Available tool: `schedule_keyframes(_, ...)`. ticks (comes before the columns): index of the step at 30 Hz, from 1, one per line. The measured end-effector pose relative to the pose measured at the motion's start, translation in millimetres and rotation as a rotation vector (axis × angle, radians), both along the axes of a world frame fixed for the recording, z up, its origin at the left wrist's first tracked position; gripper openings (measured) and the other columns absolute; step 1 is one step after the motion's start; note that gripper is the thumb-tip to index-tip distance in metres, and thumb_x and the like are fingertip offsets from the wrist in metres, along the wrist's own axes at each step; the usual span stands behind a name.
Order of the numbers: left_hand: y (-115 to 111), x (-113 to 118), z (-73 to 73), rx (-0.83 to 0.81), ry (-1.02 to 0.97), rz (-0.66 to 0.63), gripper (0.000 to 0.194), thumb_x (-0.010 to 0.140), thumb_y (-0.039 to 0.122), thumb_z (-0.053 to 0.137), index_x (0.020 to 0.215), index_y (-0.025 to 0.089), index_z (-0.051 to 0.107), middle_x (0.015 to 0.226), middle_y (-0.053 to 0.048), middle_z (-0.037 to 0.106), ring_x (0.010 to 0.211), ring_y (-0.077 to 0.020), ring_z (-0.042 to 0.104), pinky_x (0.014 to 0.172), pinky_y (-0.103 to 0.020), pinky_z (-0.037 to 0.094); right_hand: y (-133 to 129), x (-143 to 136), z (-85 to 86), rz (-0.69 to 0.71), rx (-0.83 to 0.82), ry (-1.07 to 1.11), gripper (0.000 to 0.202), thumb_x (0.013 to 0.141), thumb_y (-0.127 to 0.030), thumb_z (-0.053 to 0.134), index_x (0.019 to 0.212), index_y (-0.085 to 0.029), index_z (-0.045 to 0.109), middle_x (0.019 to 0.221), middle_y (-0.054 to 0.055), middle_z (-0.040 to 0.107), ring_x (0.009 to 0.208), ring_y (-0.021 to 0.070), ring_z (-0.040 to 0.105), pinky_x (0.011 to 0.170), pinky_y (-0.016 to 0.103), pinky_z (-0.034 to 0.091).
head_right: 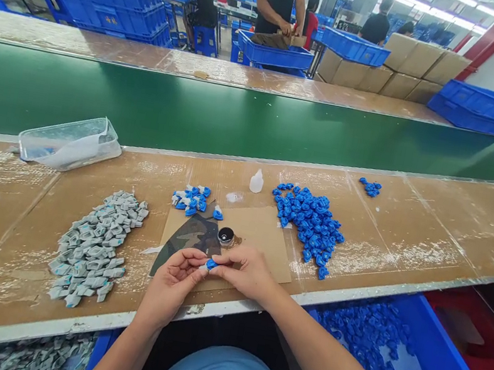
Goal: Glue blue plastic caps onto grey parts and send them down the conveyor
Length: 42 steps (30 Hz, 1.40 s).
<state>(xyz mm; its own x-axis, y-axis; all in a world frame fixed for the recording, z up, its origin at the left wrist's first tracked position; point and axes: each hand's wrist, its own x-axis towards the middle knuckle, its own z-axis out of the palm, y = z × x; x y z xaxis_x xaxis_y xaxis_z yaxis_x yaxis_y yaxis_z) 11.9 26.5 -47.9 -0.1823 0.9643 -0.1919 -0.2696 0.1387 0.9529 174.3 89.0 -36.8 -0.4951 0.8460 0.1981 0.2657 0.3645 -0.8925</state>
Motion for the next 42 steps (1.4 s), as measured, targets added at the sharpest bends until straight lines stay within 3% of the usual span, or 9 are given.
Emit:
schedule_keyframes(5, 0.5, 2.3, 1.8, -0.031, 0.006, 0.002, 0.03, 0.063, 0.031, 0.076, 0.086, 0.017, 0.062, 0.076, -0.002, 0.068, 0.073, -0.0136, 0.064, 0.072, -0.026, 0.052, -9.3, -3.7, -8.9, -0.062, -0.009, 0.018, 0.018, 0.078, -0.037, 0.071, 0.088, -0.023, 0.077, 0.077, 0.004, 0.076, 0.067, 0.0159, 0.068, 0.062, 0.025, 0.053)
schedule_keyframes(10, 7.8, -3.7, 5.3, -0.034, 0.081, 0.008, 0.034, 0.062, 0.035, 0.075, 0.089, 0.018, 0.062, 0.079, -0.003, 0.069, 0.079, -0.0151, 0.066, 0.077, -0.028, 0.053, 1.6, 16.2, -1.5, -0.008, 0.173, -0.072, 0.022, 0.084, -0.034, 0.065, 0.1, -0.022, 0.074, 0.086, 0.004, 0.076, 0.074, 0.016, 0.069, 0.069, 0.026, 0.054)
schedule_keyframes(15, 35.8, -40.5, 4.7, -0.001, 0.309, 0.16, 0.035, 0.059, 0.039, 0.072, 0.085, 0.018, 0.061, 0.078, -0.004, 0.068, 0.077, -0.018, 0.066, 0.073, -0.032, 0.055, 40.2, 59.0, 11.4, -0.491, 0.343, -0.512, 0.019, 0.086, -0.022, 0.055, 0.093, -0.021, 0.073, 0.087, 0.007, 0.075, 0.075, 0.0192, 0.069, 0.069, 0.029, 0.054)
schedule_keyframes(18, 57.0, -58.8, 5.5, 0.01, 0.464, 0.239, 0.026, 0.063, 0.033, 0.067, 0.083, 0.018, 0.061, 0.076, -0.004, 0.068, 0.075, -0.0188, 0.066, 0.074, -0.034, 0.055, 57.7, 71.9, 12.2, -0.617, 0.294, -0.833, 0.018, 0.086, -0.023, 0.056, 0.093, -0.022, 0.071, 0.084, 0.007, 0.075, 0.073, 0.0214, 0.07, 0.063, 0.029, 0.052)
schedule_keyframes(20, 67.6, -64.1, 6.4, 0.023, 0.534, 0.27, 0.02, 0.066, 0.026, 0.062, 0.084, 0.018, 0.06, 0.079, -0.006, 0.068, 0.076, -0.019, 0.067, 0.075, -0.035, 0.055, 63.3, 73.2, 8.1, -0.646, 0.286, -0.924, 0.018, 0.087, -0.025, 0.054, 0.094, -0.023, 0.071, 0.083, 0.007, 0.075, 0.073, 0.0222, 0.07, 0.059, 0.029, 0.05)
schedule_keyframes(25, 69.3, -70.9, 6.8, 0.041, 0.646, 0.369, 0.026, 0.069, 0.015, 0.055, 0.095, 0.018, 0.059, 0.094, -0.009, 0.068, 0.081, -0.0188, 0.067, 0.079, -0.036, 0.054, 67.9, 74.1, -6.9, -0.588, 0.344, -0.799, 0.016, 0.083, -0.023, 0.056, 0.094, -0.022, 0.067, 0.083, 0.005, 0.073, 0.072, 0.0217, 0.069, 0.06, 0.029, 0.05)
schedule_keyframes(29, 50.3, -89.6, 10.2, 0.089, 1.108, 0.435, 0.023, 0.074, 0.016, 0.05, 0.093, 0.019, 0.063, 0.096, -0.01, 0.069, 0.09, -0.025, 0.062, 0.088, -0.045, 0.046, 69.0, 75.6, -11.9, -0.528, 0.371, -0.67, 0.018, 0.08, -0.022, 0.056, 0.095, -0.021, 0.065, 0.084, 0.005, 0.071, 0.067, 0.0197, 0.067, 0.063, 0.03, 0.052)
schedule_keyframes(34, 38.5, -108.5, 12.4, 0.062, 1.49, 0.307, 0.023, 0.074, 0.016, 0.05, 0.089, 0.019, 0.067, 0.093, -0.011, 0.07, 0.086, -0.028, 0.058, 0.087, -0.045, 0.04, 68.3, 71.8, -11.5, -0.492, 0.369, -0.612, 0.015, 0.08, -0.026, 0.054, 0.091, -0.021, 0.064, 0.077, 0.004, 0.069, 0.063, 0.0197, 0.064, 0.062, 0.032, 0.051)
schedule_keyframes(42, 38.1, -117.5, 5.1, 0.127, 1.601, 0.186, 0.028, 0.079, 0.015, 0.042, 0.088, 0.021, 0.069, 0.083, -0.013, 0.069, 0.077, -0.0291, 0.055, 0.077, -0.042, 0.038, 59.6, 67.6, -7.1, -0.455, 0.293, -0.238, 0.022, 0.082, -0.036, 0.056, 0.093, -0.019, 0.066, 0.086, 0.008, 0.069, 0.065, 0.0182, 0.063, 0.063, 0.034, 0.056)
